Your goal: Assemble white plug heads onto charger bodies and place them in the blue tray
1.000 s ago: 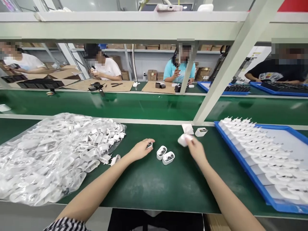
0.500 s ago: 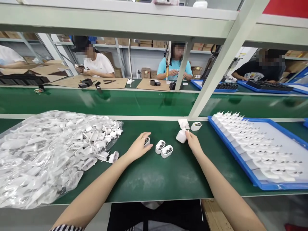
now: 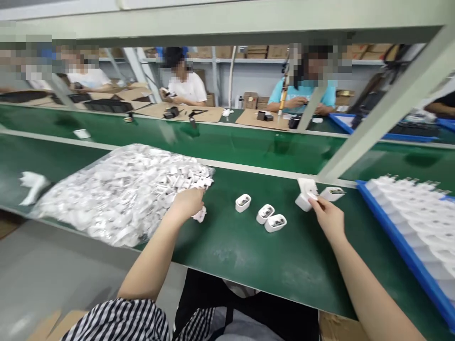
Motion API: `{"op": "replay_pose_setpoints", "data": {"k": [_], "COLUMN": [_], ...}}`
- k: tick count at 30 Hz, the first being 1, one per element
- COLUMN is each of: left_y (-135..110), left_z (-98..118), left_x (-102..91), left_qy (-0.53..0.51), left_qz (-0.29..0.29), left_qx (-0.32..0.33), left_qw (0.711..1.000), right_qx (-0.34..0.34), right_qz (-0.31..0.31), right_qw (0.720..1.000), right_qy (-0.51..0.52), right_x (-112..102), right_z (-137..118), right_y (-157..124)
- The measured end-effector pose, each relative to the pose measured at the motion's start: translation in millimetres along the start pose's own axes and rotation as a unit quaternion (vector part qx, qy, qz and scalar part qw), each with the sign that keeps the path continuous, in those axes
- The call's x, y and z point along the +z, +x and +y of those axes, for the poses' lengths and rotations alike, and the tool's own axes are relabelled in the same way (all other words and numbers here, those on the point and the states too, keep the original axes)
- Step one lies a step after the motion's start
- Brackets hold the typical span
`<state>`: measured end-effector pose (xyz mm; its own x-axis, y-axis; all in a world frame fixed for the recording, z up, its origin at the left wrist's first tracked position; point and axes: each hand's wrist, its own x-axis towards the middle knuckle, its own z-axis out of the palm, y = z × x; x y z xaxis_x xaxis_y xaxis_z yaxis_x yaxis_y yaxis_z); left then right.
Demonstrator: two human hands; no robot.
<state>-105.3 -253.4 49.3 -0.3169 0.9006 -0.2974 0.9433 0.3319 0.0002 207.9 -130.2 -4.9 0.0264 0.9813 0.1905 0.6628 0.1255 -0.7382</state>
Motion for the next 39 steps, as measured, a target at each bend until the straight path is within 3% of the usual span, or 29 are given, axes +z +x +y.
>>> {"op": "replay_pose_setpoints", "data": {"k": [4, 8, 10, 12, 14, 18, 21, 23, 27, 29, 31, 35, 37, 39], "left_y": [-11.9, -18.0, -18.0, -16.3, -13.8, -11.8, -16.2, -20.7, -23.3, -19.2, -12.6, 6.8, 20.6, 36.6], "left_z": [-19.9, -17.6, -10.9, -2.7, 4.9, 15.6, 26.1, 38.1, 63.6, 68.3, 66.6, 63.6, 70.0, 80.9], "left_x": [14.7, 28.4, 31.3, 32.7, 33.5, 31.5, 24.6, 18.2, 7.2, 5.3, 7.6, 25.1, 34.9, 41.1], "left_qy": [-0.091, -0.204, -0.216, -0.193, -0.167, -0.193, -0.250, -0.265, -0.242, -0.248, -0.257, -0.236, -0.255, -0.302], "left_qz": [-0.065, -0.076, -0.080, -0.066, -0.040, -0.013, 0.028, 0.102, 0.254, 0.284, 0.272, 0.132, 0.095, 0.102], "left_qx": [0.058, 0.096, 0.096, 0.091, 0.096, 0.104, 0.112, 0.132, 0.169, 0.195, 0.192, 0.121, 0.131, 0.158], "left_qw": [0.992, 0.971, 0.968, 0.975, 0.981, 0.976, 0.961, 0.950, 0.921, 0.905, 0.907, 0.955, 0.953, 0.935], "right_qx": [-0.013, -0.148, -0.203, -0.234, -0.244, -0.199, -0.136, -0.075, 0.017, 0.026, 0.030, 0.025, 0.010, -0.012], "right_qz": [0.001, 0.121, 0.124, 0.040, -0.084, -0.298, -0.370, -0.416, -0.491, -0.481, -0.449, -0.418, -0.402, -0.358], "right_qw": [0.996, 0.976, 0.968, 0.971, 0.966, 0.933, 0.917, 0.901, 0.836, 0.831, 0.846, 0.862, 0.860, 0.863], "right_qy": [-0.088, -0.101, -0.076, -0.035, 0.009, 0.046, 0.054, 0.099, 0.244, 0.279, 0.285, 0.286, 0.313, 0.356], "right_x": [-3.7, -10.0, -10.8, -8.6, -3.8, 13.1, 30.8, 41.8, 50.2, 47.7, 44.5, 45.5, 50.3, 57.2], "right_z": [-6.9, -31.6, -51.5, -72.5, -91.1, -115.2, -126.1, -132.7, -141.2, -139.9, -134.6, -118.1, -108.9, -99.1], "right_y": [3.2, -18.6, -34.0, -46.4, -53.6, -55.0, -51.2, -47.6, -35.8, -27.2, -17.9, -0.1, 7.5, 13.6]}}
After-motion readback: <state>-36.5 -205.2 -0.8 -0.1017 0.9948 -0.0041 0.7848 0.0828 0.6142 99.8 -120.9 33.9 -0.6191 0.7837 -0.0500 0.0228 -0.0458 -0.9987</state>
